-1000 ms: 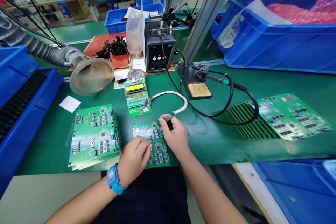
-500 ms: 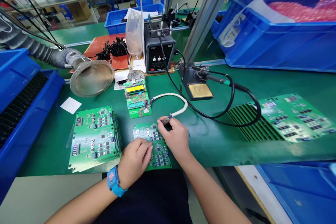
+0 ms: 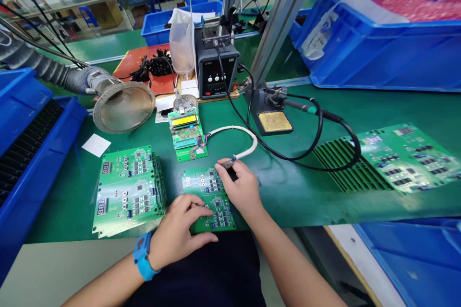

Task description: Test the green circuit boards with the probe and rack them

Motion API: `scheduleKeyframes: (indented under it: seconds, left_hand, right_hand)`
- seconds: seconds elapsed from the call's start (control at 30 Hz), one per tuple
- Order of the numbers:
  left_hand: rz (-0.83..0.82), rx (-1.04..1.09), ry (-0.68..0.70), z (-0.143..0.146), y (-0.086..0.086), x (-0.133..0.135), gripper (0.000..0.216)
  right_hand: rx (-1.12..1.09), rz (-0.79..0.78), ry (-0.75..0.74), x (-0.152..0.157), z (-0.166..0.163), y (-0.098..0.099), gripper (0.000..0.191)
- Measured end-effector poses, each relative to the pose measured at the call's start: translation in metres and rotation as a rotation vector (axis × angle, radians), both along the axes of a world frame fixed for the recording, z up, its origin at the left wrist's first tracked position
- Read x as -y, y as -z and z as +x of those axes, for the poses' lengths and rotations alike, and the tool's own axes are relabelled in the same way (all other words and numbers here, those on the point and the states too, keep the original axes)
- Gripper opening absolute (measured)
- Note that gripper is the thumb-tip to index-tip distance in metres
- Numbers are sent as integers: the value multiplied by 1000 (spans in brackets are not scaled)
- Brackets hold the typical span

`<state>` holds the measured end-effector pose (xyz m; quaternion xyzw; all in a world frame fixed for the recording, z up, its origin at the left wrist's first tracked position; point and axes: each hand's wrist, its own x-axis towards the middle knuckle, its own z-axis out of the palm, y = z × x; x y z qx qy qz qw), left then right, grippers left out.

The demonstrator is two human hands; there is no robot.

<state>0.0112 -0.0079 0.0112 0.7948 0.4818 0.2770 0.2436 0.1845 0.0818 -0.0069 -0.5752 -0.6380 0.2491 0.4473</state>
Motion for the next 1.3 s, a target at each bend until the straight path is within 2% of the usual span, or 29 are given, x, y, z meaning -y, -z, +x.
scheduleKeyframes:
  seconds: [0.33, 1.03, 1.3]
  left_hand:
    - [-48, 11, 21, 0, 7, 0, 29]
    - [91, 7, 10, -1, 14, 4, 34]
    - [144, -21, -1, -2, 15, 6, 46]
  right_hand:
    - [21, -7, 3, 0, 0, 0, 21]
    - [5, -22, -19, 0, 1, 3, 22]
    - [15, -24, -23, 0, 2, 2, 22]
